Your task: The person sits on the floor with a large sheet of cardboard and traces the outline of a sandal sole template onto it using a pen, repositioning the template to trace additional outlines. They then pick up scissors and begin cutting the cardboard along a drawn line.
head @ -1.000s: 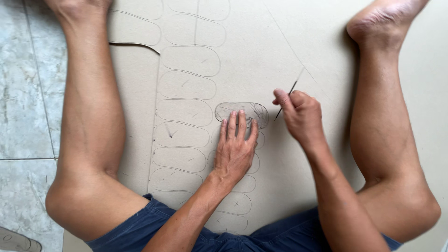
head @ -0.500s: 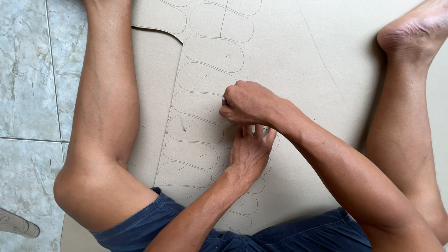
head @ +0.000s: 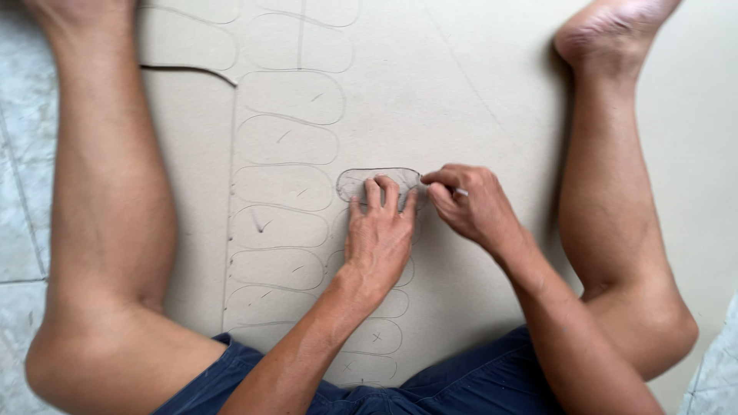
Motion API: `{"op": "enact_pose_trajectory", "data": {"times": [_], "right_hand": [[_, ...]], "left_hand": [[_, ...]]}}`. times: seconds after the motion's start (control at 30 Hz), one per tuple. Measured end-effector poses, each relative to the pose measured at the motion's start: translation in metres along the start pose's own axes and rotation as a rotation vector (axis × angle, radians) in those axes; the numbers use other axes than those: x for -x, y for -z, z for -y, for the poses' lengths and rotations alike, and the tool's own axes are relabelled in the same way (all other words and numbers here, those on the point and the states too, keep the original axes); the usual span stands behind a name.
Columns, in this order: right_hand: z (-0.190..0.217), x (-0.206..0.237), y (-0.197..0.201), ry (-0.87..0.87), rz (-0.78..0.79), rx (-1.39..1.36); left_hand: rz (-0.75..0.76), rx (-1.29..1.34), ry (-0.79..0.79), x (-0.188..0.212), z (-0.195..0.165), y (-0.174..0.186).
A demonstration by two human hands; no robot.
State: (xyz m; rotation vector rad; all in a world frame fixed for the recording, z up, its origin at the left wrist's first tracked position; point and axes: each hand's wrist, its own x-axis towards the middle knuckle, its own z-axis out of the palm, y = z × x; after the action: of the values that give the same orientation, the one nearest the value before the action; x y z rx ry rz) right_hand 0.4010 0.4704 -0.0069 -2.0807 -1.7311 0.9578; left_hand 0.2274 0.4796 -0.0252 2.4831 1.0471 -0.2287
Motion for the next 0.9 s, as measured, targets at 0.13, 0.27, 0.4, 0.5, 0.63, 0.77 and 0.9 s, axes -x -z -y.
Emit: {"op": "enact_pose_trajectory", "data": {"times": [0.13, 0.27, 0.4, 0.5, 0.63, 0.77, 0.9], "right_hand": [[-0.006, 0.057, -0.044, -0.233, 0.114, -0.471], [0.016, 0.083, -0.101, 0.037, 0.2, -0.277], [0.039, 0.065, -0.124, 0.418, -0.164, -0.01], [0.058, 0.052, -0.122, 0.404, -0.238, 0.124], [0.074, 0.046, -0.118, 0.208, -0.022, -0.221], [0.081, 0.041, -0.119, 0.113, 0.127, -0.112], [0.079, 0.041, -0.114, 0.361, -0.172, 0.103]], "left_hand": [[0.173, 0.185, 0.016, -0.022, 0.009, 0.023], [0.397, 0.239, 0.033, -0.036, 0.004, 0.034], [0.286, 0.207, 0.042, -0.03, -0.007, 0.033], [0.26, 0.223, 0.015, -0.029, -0.005, 0.03], [0.397, 0.226, 0.029, -0.047, 0.005, 0.026], [0.434, 0.249, 0.023, -0.063, 0.016, 0.024], [0.487, 0.266, 0.053, -0.072, 0.022, 0.027]]}}
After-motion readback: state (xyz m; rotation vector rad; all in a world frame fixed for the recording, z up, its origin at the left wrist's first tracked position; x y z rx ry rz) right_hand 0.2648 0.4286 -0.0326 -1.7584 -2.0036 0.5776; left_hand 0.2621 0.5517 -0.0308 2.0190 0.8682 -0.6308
